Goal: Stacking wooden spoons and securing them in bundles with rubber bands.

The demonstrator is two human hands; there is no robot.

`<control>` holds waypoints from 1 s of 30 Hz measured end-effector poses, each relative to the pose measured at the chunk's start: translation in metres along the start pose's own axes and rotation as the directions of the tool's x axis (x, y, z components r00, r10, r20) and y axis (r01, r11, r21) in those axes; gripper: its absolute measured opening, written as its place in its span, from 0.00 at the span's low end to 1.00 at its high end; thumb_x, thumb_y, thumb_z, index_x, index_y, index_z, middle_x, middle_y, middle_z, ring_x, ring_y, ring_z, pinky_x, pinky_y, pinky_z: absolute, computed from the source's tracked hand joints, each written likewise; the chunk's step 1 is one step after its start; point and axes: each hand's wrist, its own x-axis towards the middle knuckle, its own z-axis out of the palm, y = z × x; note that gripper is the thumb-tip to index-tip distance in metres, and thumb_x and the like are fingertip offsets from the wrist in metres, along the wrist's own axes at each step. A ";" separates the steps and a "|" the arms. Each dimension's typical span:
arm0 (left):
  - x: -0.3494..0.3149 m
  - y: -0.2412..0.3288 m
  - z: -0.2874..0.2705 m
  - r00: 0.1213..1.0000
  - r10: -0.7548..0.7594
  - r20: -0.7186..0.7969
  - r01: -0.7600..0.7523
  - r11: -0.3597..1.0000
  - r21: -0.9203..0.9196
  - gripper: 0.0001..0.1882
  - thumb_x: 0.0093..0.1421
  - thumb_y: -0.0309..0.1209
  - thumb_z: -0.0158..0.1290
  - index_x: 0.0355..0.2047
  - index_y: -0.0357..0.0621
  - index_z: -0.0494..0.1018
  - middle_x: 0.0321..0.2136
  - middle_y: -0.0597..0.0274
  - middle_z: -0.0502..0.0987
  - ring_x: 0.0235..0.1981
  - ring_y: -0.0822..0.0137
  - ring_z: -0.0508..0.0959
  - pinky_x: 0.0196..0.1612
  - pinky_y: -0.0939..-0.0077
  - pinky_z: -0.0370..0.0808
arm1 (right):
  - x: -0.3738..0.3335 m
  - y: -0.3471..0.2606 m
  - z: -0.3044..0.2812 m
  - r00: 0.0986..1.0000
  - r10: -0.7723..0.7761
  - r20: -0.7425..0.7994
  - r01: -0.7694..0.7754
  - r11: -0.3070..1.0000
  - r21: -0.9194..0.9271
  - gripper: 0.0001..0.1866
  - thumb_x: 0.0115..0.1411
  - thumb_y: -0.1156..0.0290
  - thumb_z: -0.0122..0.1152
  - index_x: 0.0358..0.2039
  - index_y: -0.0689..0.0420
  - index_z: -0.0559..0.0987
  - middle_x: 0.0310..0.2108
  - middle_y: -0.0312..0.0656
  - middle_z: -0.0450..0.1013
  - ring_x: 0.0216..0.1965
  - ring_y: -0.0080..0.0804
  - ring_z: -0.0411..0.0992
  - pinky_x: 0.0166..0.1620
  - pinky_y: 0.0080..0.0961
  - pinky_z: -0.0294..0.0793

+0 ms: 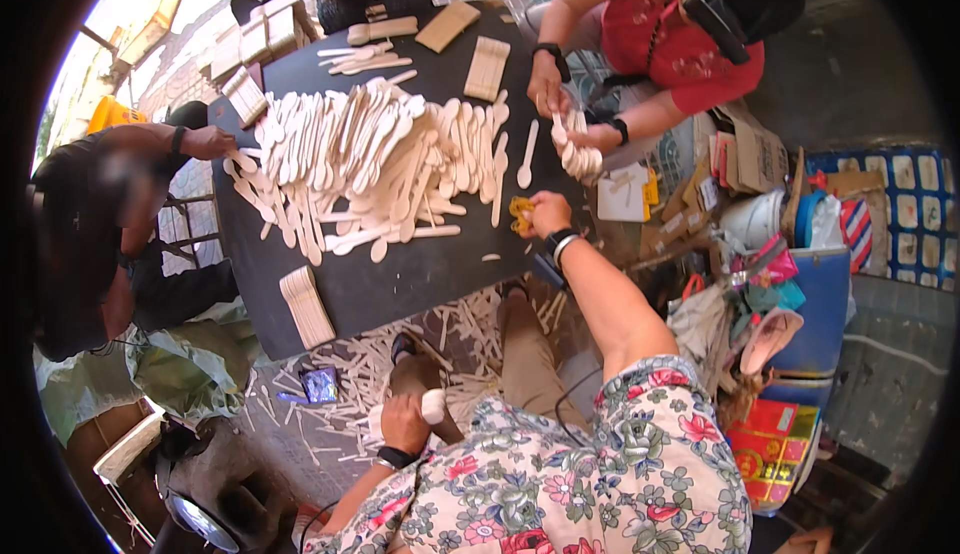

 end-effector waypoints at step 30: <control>-0.012 0.096 0.073 0.752 -0.629 0.198 0.659 0.719 -0.222 0.17 0.56 0.24 0.49 0.41 0.62 0.80 0.31 0.54 0.80 0.31 0.51 0.79 0.35 0.60 0.75 | 0.033 -0.030 -0.030 0.919 -0.190 0.346 0.190 0.981 0.037 0.24 0.54 0.82 0.62 0.51 0.68 0.68 0.35 0.43 0.73 0.32 0.30 0.75 0.30 0.25 0.82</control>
